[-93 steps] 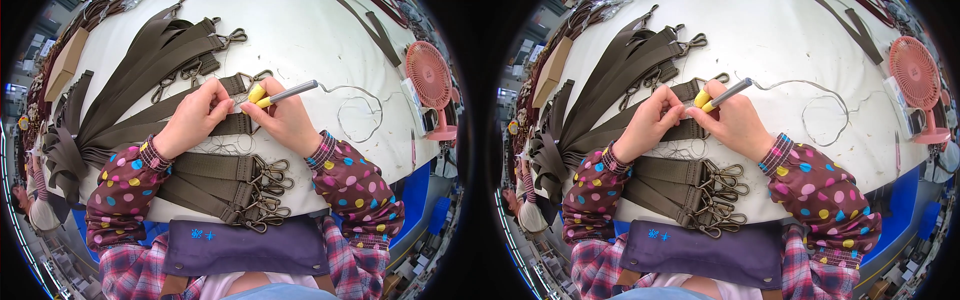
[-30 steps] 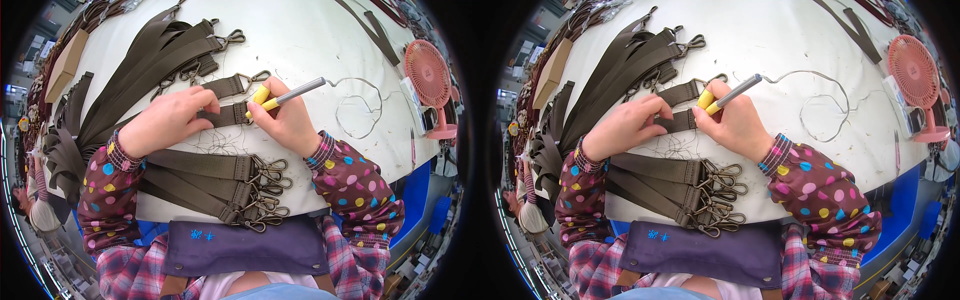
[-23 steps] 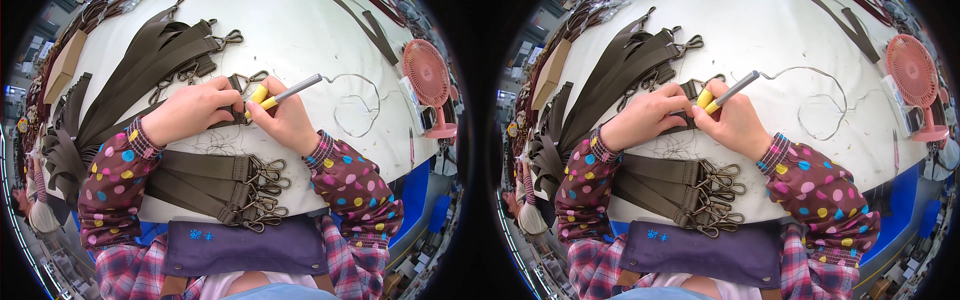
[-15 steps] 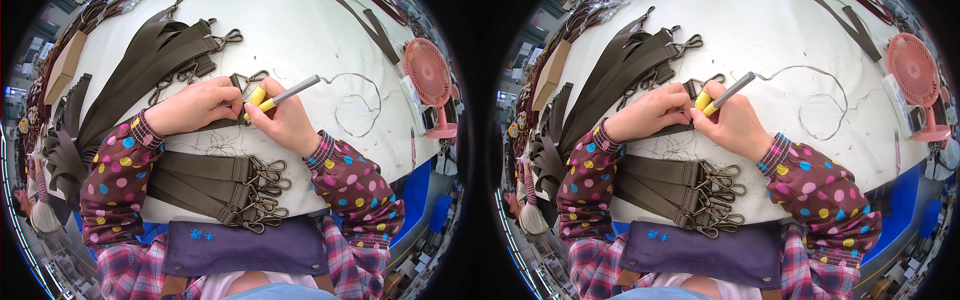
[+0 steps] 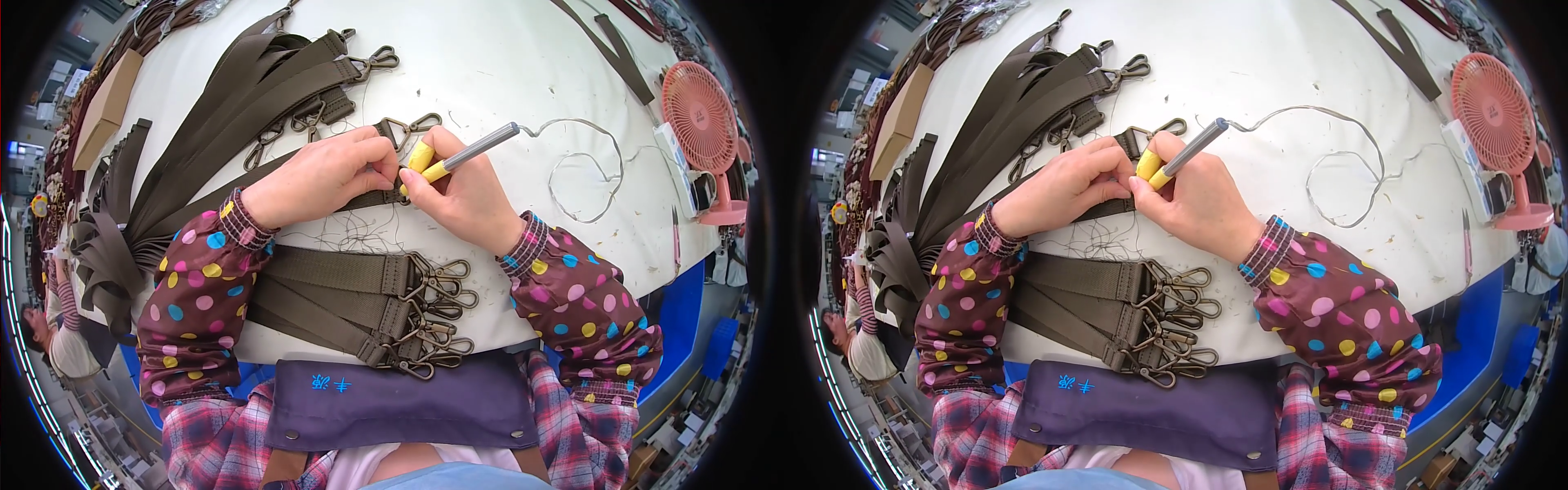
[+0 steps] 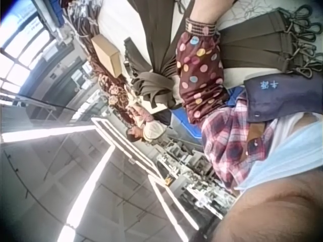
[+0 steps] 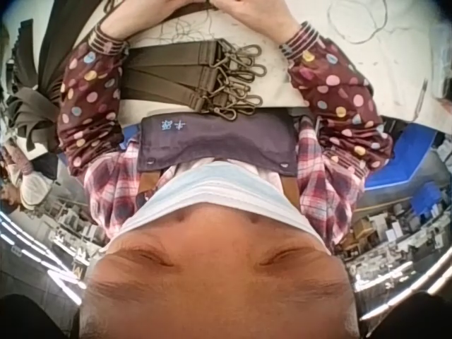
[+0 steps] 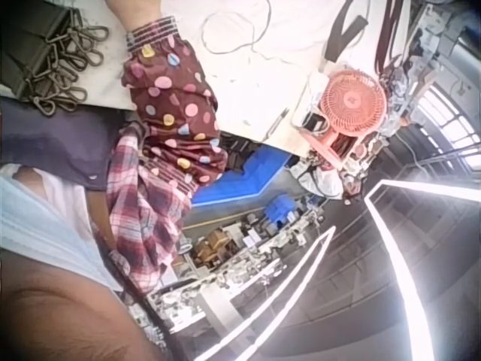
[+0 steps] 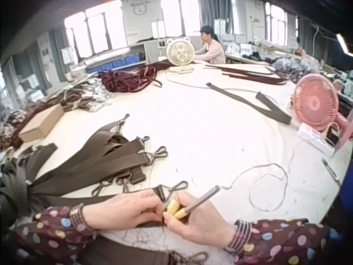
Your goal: Manually sewing and trimming threads on heavy-duty textile straps with metal hooks.
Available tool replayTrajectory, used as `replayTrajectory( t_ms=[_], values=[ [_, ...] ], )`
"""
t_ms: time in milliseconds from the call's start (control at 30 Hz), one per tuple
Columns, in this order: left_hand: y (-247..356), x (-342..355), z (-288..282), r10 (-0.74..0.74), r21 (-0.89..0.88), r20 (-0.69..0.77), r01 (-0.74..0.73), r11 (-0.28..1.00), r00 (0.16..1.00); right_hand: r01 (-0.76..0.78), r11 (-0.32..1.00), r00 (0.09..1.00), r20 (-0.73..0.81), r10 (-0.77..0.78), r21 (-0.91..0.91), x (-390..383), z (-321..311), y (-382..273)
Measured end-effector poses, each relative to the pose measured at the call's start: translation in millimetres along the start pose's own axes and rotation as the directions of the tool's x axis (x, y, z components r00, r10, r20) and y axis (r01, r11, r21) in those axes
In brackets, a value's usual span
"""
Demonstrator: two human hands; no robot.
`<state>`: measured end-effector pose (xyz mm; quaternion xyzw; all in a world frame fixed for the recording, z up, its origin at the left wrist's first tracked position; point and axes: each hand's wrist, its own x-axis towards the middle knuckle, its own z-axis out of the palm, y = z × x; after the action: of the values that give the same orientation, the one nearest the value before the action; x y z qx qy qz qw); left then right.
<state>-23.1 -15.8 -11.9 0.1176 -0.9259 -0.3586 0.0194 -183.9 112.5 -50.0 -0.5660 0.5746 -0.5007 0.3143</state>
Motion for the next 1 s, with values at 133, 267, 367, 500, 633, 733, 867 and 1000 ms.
replayTrajectory(
  t_ms=[133, 267, 367, 500, 633, 733, 867, 1000],
  values=[
    [-5.2, -1.9, 1.5, -0.048, -0.133, -0.061, 0.039, 0.99, 0.997, 0.049, 0.996, 0.997, -0.068, -0.044, 0.069, 0.2, 2.8, 3.0],
    [1.2, -3.2, 0.8, -0.242, -0.252, -0.022, 0.229, 0.94, 0.97, 0.056, 0.997, 0.994, -0.097, -0.05, 0.06, 3.3, 0.3, -1.0],
    [-1.0, -4.3, 3.5, -0.222, -0.265, -0.062, 0.198, 0.944, 0.973, 0.031, 1.0, 0.997, -0.075, -0.031, 0.006, 4.5, -0.6, -0.7],
    [-1.6, -3.5, 3.9, -0.219, -0.263, -0.064, 0.196, 0.945, 0.974, 0.034, 0.999, 0.998, -0.057, -0.033, 0.01, 4.8, 1.3, 4.2],
    [-2.7, -4.7, 4.1, -0.195, -0.237, -0.082, 0.171, 0.956, 0.977, 0.04, 0.999, 0.998, -0.045, -0.04, -0.001, 5.5, 1.6, 4.8],
    [-2.2, -5.0, 3.8, -0.189, -0.237, -0.082, 0.165, 0.958, 0.979, 0.048, 0.999, 0.998, -0.035, -0.048, -0.021, 5.7, 1.7, 4.6],
    [-1.6, -3.6, 3.8, -0.187, -0.241, -0.071, 0.166, 0.956, 0.98, 0.045, 0.999, 0.998, -0.036, -0.046, -0.02, 5.4, 1.1, 5.0],
    [0.8, -3.3, 3.9, -0.212, -0.249, -0.073, 0.188, 0.95, 0.974, 0.046, 0.998, 0.998, -0.039, -0.048, -0.034, 5.2, 0.3, 4.1]
  ],
)
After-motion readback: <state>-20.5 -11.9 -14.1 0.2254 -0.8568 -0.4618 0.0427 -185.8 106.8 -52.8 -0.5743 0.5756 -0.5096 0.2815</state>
